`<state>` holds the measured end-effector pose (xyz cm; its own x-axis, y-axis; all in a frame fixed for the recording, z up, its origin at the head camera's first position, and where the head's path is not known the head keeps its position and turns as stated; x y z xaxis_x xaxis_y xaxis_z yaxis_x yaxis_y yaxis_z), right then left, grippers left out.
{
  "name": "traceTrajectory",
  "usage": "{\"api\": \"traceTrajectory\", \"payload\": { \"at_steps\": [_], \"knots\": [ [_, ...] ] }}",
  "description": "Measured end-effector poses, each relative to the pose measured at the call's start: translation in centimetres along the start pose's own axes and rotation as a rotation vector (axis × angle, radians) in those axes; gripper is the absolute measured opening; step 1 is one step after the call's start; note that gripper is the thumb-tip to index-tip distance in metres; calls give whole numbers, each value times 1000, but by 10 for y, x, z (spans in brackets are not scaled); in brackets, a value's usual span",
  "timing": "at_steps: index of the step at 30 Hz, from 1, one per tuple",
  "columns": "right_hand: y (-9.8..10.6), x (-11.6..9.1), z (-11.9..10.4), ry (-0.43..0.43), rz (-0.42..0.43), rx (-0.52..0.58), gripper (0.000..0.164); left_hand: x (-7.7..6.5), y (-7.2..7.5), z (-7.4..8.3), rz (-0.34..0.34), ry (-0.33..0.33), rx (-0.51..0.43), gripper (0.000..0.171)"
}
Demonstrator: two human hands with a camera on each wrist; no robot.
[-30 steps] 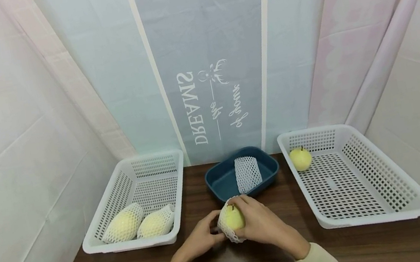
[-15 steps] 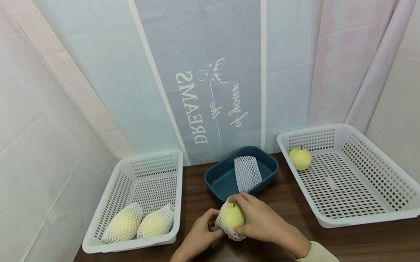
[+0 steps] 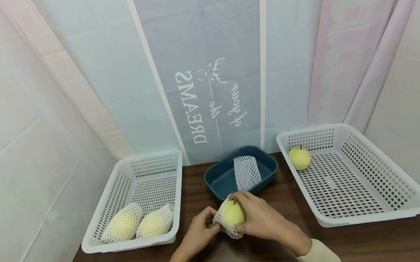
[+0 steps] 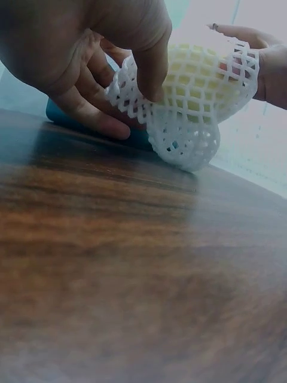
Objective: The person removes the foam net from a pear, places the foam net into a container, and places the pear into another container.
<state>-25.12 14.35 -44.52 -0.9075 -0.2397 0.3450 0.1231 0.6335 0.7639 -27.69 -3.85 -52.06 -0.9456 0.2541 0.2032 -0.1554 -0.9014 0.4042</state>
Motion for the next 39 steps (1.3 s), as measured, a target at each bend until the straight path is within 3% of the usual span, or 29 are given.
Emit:
{"api": "traceTrajectory", "payload": {
  "at_steps": [7, 15, 24, 39],
  "knots": [
    [3, 1, 1, 11, 5, -6, 72, 1, 3, 2, 32, -17, 36, 9],
    [9, 2, 1, 3, 21, 10, 73, 2, 2, 2, 45, 8, -19, 4],
    [15, 5, 2, 2, 36, -2, 74, 5, 3, 5, 104, -42, -44, 15],
    [22, 7, 6, 23, 52, 28, 71, 6, 9, 5, 189, -43, -19, 4]
  ]
}}
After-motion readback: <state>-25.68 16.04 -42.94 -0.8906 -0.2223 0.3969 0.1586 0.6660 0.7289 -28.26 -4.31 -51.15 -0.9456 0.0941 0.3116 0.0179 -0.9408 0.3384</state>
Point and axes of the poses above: each hand's wrist, its own x-axis towards the middle knuckle, its own y-axis out of the back of the hand, z = x × y, the point moved 6 cm from there along x, towards the middle knuckle, and after that the axes turned 12 degrees about z, right-handed, at the moved point
